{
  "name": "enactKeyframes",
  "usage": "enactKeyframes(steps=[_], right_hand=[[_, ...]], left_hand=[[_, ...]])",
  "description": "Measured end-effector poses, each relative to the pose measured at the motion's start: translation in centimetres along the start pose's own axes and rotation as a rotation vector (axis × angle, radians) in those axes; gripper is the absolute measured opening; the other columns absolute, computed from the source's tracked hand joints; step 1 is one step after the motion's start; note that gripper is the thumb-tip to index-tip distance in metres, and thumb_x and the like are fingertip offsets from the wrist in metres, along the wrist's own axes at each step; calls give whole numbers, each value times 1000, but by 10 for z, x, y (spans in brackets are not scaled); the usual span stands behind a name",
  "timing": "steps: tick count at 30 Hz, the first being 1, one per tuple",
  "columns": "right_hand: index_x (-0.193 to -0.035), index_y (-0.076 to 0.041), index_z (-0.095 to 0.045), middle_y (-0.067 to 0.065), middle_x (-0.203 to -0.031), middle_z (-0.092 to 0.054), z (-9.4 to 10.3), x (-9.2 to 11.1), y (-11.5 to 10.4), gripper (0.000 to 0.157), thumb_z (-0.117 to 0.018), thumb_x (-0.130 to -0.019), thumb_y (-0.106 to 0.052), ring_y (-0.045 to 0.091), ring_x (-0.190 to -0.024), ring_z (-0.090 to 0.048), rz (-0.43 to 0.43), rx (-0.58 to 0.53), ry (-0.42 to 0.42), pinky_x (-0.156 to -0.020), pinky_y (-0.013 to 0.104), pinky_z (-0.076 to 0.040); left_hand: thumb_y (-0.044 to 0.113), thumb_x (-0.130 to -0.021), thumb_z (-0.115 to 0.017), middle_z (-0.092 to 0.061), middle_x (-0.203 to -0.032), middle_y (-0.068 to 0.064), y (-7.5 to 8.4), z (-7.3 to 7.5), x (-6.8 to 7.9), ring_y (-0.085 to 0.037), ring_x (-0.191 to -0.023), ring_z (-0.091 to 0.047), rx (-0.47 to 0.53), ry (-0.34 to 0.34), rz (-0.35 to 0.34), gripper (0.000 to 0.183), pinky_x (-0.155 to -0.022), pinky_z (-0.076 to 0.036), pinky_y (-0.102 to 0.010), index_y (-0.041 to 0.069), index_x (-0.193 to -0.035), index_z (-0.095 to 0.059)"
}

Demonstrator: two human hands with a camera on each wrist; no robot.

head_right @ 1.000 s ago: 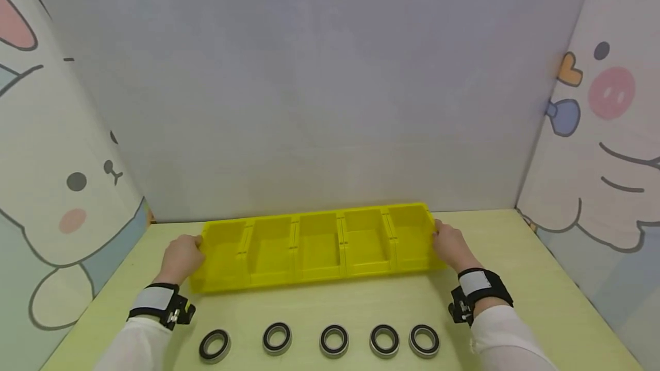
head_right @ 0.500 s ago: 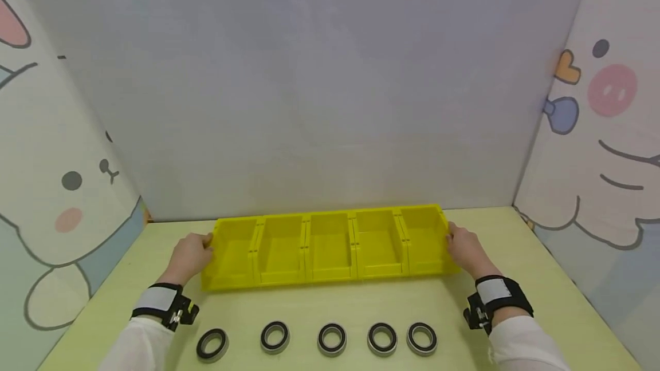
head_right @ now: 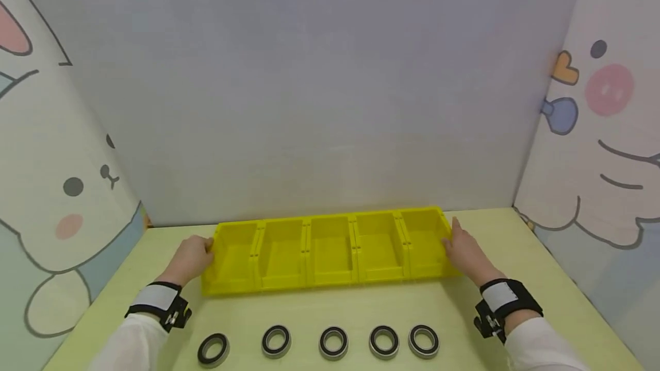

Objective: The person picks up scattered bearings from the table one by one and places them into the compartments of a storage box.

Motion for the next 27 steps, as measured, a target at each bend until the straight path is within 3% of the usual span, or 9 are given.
enactKeyframes(steps=[3, 7, 10, 13, 16, 19, 23, 27], right_hand=[[-146, 6, 6, 40, -147, -2, 14, 10, -11, 80, -47, -98, -31, 58, -133, -7, 56, -38, 31, -102, 68, -15], [-150, -11, 10, 22, -153, 19, 26, 33, -44, 91, -52, -93, -44, 48, -137, 17, 195, 0, 58, -100, 72, -5], [-152, -16, 3, 12, -155, 17, 17, 60, -69, 93, -59, -89, -46, 42, -140, 15, 286, 86, 42, -99, 74, -11], [-152, -18, -6, 9, -157, 9, -4, 90, -84, 94, -62, -84, -50, 40, -142, 7, 356, 137, 12, -96, 75, -16], [-152, -20, -11, 13, -158, 0, -36, 118, -89, 96, -63, -80, -57, 44, -141, -5, 406, 113, -77, -90, 77, -23], [-152, -25, -12, 14, -157, -6, -73, 138, -84, 93, -57, -80, -64, 46, -138, -13, 406, 68, -225, -85, 76, -28], [-150, -32, -16, 9, -157, -14, -103, 152, -75, 79, -47, -85, -65, 48, -136, -20, 366, 26, -362, -84, 75, -30], [-149, -30, -24, 10, -153, -27, -105, 155, -75, 69, -44, -90, -59, 47, -133, -27, 424, 51, -389, -86, 69, -35]], left_hand=[[-4, -84, -53, -44, -64, -6, 4, -1, -4, -19, -61, -45, -34, -18, -38, 9, -54, -37, -26, -2, -76, -56], [-4, -82, -53, -39, -61, -4, 4, -1, -7, -18, -57, -43, -66, -37, -60, 14, -52, -35, -26, 1, -69, -52], [-4, -82, -53, -37, -61, -3, 2, -1, -8, -17, -56, -43, -76, -63, -72, 15, -52, -35, -26, 2, -68, -50], [-3, -82, -54, -35, -62, -3, 1, 0, -8, -17, -58, -43, -74, -77, -93, 16, -53, -35, -26, 3, -69, -49], [-2, -83, -56, -34, -62, -3, 1, 2, -7, -17, -59, -42, -81, -73, -118, 17, -54, -34, -27, 3, -69, -48], [-2, -83, -56, -33, -62, -2, 1, 2, -6, -18, -59, -42, -85, -71, -126, 18, -55, -34, -27, 4, -69, -47], [-3, -83, -55, -30, -61, -2, 1, 0, -6, -17, -58, -41, -82, -70, -115, 20, -54, -33, -26, 4, -67, -46], [-5, -82, -54, -31, -60, -1, 2, 0, -7, -17, -57, -41, -90, -58, -113, 19, -54, -34, -26, 4, -66, -47]])
Point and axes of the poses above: each hand's wrist, its own x-axis away from the middle knuckle, its own z-axis out of the back of the hand, y = z × x, the point moved 8 cm from there along -x, towards the middle knuckle
